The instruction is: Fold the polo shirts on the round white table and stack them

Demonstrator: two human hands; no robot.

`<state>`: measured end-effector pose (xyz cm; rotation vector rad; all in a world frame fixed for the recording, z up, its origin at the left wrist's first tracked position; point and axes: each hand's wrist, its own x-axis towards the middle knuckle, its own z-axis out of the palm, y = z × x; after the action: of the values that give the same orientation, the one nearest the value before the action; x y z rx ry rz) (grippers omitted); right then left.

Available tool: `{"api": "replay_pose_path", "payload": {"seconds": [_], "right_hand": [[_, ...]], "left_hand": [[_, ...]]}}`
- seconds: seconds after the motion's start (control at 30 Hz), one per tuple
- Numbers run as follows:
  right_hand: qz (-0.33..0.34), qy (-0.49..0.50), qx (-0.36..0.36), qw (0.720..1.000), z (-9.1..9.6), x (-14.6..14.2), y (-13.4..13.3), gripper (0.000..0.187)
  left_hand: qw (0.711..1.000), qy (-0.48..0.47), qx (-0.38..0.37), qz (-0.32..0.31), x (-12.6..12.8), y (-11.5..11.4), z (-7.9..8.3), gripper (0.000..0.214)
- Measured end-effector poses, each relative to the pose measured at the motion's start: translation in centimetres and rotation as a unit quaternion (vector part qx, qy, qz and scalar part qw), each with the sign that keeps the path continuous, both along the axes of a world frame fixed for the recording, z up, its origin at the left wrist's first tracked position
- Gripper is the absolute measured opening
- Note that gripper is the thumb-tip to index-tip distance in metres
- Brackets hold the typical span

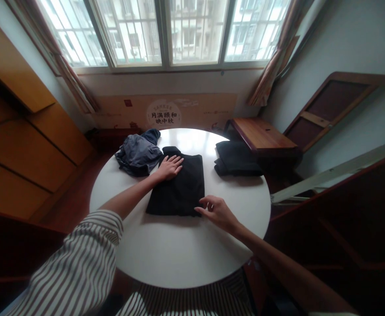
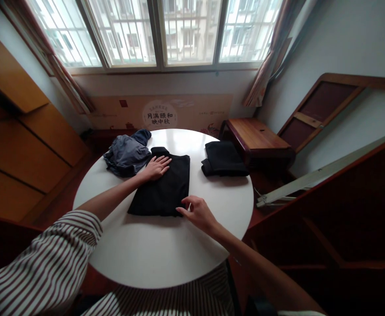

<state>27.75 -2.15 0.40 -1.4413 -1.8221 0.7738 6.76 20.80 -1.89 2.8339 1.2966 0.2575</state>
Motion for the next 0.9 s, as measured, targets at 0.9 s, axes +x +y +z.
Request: {"api": "replay_pose_path", "payload": {"seconds": [0.9], "right_hand": [[0.029,0.285,-0.225,0.931,0.5,1.6,-0.7,0.046]], "left_hand": [[1.0,-0.009,0.007,-0.002,0.0,-0.1,-0.1,0.053]]}}
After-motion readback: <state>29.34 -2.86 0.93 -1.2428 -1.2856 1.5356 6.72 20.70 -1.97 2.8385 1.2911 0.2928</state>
